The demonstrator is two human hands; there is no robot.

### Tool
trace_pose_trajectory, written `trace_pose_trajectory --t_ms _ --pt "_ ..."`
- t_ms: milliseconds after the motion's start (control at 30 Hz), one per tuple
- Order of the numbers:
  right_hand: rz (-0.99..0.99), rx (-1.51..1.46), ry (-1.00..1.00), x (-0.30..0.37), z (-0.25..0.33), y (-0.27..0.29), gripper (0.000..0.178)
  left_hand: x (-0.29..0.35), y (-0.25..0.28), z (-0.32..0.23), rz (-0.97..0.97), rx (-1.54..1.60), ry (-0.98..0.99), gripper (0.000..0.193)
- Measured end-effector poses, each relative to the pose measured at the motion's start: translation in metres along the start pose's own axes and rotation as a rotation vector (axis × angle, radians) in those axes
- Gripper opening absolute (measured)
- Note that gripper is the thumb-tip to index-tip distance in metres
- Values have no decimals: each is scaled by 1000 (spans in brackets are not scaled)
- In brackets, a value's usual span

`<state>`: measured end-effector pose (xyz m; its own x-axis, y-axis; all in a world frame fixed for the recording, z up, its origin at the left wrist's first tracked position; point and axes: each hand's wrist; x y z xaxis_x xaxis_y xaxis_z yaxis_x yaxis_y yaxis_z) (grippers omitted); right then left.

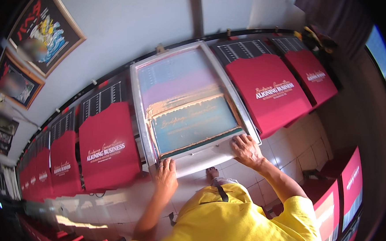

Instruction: The person performs screen printing by moving a screen frame over t-shirts on a long table, applying ink with a squeegee, and lifting the frame to advance to the next shirt.

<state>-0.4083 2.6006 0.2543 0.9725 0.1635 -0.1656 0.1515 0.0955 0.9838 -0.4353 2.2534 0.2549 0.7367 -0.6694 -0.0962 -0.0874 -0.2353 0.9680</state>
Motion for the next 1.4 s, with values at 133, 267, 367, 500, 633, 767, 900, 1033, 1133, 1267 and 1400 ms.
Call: trace_pose_trajectory --t_ms 133,267,367,500,633,767,900,1033,1133,1267,1400 --pt "80 28 -55 9 6 -1 74 3 1 -5 39 -31 -59 58" --pt "60 14 -73 10 8 0 76 1 8 -3 130 -19 -87 58" --pt "62 -3 -78 16 9 -5 79 2 7 -1 161 -48 -113 62" --pt "171 -125 -115 9 12 13 77 2 22 -5 171 81 -70 65" --pt "-165 -340 -365 -14 -19 3 48 5 26 28 -74 258 -16 64" --pt "-307 -349 -759 -34 -57 -41 35 10 -2 76 -224 189 387 49" --pt "-337 -624 -863 -45 -73 -66 24 13 -30 110 -281 296 476 33" --pt "-369 -764 -959 -50 -77 -73 19 7 -32 112 -341 442 563 32" --pt "-354 -771 -976 -58 -77 -67 19 9 -29 119 -220 490 662 32" --pt "-312 -866 -1013 -59 -85 -84 23 6 -26 122 -381 640 572 33" --pt "-293 -725 -942 -58 -99 -107 26 18 -54 135 -356 532 591 32"
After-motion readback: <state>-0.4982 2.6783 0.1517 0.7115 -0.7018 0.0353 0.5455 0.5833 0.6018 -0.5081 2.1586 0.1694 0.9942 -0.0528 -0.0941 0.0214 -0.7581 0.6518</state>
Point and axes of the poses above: each hand's wrist, its own x-axis away from the middle knuckle, its own y-axis out of the back of the hand, z = x × y, and after that the axes turned 13 degrees about -y, right-handed
